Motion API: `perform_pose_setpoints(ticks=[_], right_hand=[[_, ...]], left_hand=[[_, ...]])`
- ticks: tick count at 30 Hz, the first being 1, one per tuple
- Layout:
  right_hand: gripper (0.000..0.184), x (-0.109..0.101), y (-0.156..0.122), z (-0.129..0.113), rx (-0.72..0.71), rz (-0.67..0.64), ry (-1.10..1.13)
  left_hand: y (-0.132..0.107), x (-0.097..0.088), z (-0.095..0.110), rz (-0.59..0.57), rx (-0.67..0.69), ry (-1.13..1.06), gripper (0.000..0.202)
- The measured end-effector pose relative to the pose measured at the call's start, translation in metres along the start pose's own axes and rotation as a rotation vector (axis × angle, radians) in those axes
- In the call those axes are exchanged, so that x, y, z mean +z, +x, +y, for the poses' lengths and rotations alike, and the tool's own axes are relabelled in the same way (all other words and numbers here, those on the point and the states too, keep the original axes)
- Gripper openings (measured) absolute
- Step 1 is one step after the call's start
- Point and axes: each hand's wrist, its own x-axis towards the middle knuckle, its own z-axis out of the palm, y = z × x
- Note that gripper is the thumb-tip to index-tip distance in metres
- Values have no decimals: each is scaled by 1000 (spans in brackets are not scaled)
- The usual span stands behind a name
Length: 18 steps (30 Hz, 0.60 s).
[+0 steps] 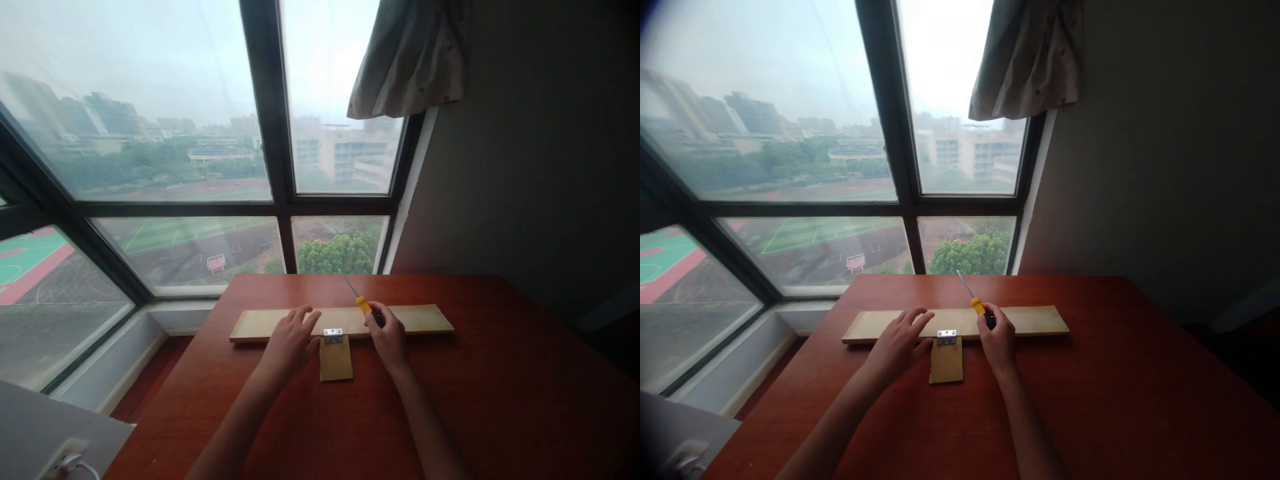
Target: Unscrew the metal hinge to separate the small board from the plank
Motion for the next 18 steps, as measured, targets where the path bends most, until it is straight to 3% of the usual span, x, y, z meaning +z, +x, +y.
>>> perform_pose_setpoints(ticks=[2, 5, 8, 18], right_hand=[[32, 0, 0, 0, 7, -6, 16], [32, 2, -1, 0, 16, -15, 45], [32, 3, -1, 1, 20, -19, 68], [39, 7, -1, 1, 56, -74, 163]], left_hand=[[-9, -2, 14, 1, -137, -47, 22], [-17, 6, 20, -126, -299, -76, 30], [-18, 20, 15, -184, -337, -174, 34], [-10, 37, 13, -116, -332, -217, 31]])
